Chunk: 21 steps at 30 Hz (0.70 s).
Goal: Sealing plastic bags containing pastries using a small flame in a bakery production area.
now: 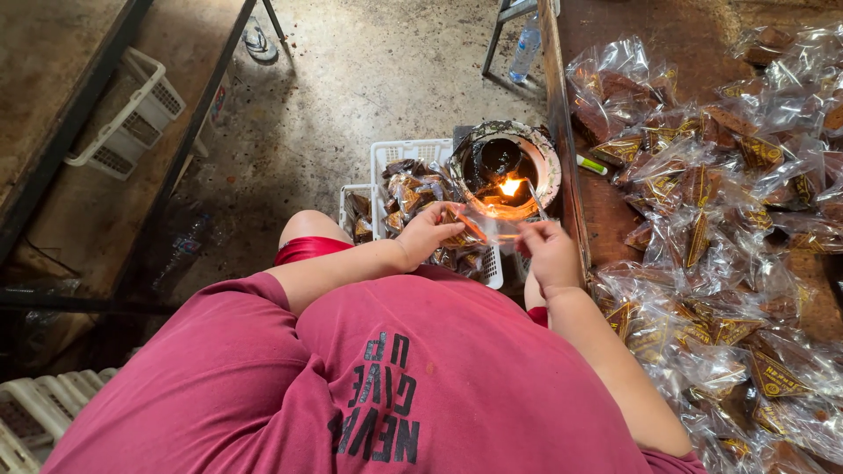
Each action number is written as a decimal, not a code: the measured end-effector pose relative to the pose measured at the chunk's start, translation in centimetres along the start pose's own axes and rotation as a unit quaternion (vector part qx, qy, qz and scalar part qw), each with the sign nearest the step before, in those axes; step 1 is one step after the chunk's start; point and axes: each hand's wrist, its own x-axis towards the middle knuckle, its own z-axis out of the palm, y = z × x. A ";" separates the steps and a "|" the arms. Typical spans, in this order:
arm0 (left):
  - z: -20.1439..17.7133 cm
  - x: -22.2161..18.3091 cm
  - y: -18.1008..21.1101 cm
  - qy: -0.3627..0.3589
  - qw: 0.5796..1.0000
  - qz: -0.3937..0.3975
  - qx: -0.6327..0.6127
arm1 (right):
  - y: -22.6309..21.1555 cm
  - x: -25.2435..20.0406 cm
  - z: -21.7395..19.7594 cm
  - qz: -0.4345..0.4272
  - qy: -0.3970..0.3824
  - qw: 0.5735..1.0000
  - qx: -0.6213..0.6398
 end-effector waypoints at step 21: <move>-0.2 -0.8 0.3 -0.015 0.992 -0.067 0.110 | -1.3 -0.8 -0.2 -0.235 -0.039 0.960 0.144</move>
